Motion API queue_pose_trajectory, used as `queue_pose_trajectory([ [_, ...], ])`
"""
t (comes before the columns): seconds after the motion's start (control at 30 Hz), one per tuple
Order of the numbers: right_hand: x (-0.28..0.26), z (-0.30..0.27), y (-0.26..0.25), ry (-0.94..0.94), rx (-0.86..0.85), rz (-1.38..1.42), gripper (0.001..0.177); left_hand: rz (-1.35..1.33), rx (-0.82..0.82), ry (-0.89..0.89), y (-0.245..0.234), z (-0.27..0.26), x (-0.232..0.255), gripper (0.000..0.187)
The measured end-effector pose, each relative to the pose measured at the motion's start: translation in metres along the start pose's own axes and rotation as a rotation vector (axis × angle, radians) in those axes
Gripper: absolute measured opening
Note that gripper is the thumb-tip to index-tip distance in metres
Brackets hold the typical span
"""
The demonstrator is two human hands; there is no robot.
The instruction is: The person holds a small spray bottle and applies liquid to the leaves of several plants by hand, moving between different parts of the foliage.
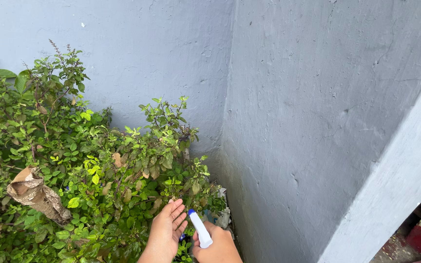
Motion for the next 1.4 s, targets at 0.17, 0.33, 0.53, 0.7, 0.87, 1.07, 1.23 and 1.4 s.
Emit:
queue_pose_trajectory([
  [0.17, -0.011, -0.009, -0.028, -0.046, 0.096, 0.049, 0.034, 0.149, 0.021, 0.101, 0.024, -0.015, 0.003, 0.04],
  [0.33, -0.019, -0.011, -0.05, -0.057, 0.123, 0.025, 0.029, 0.62, 0.249, 0.394, 0.05, -0.048, 0.044, 0.046],
  [0.53, -0.018, -0.006, -0.057, -0.095, 0.12, 0.08, 0.024, 0.903, 0.393, 0.485, 0.074, -0.076, 0.081, 0.063],
  [0.7, -0.014, -0.001, -0.05, -0.086, 0.044, 0.026, 0.022, 0.757, 0.328, 0.419, 0.074, -0.07, 0.077, 0.059],
  [0.87, -0.016, 0.0, -0.047, -0.129, -0.004, 0.031, 0.023, 0.469, 0.203, 0.495, 0.062, -0.041, 0.064, 0.04],
  [1.07, -0.013, -0.002, -0.042, -0.068, -0.03, 0.019, 0.019, 0.26, 0.154, 0.382, 0.045, -0.022, 0.044, 0.037],
  [1.23, -0.01, -0.002, -0.037, -0.105, -0.043, 0.004, 0.022, 0.182, 0.165, 0.28, 0.04, -0.024, 0.036, 0.037],
  [1.4, -0.008, -0.003, -0.041, -0.106, 0.004, 0.025, 0.024, 0.147, 0.16, 0.278, 0.042, -0.034, 0.04, 0.034],
])
Point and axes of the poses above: each hand's wrist, its own z-axis towards the middle knuckle, its own y-axis out of the palm, x = y × z, the point moved 9 cm from there along z, towards the middle knuckle, and after that the axes turned 1 degree about z, right-handed, at the moved point
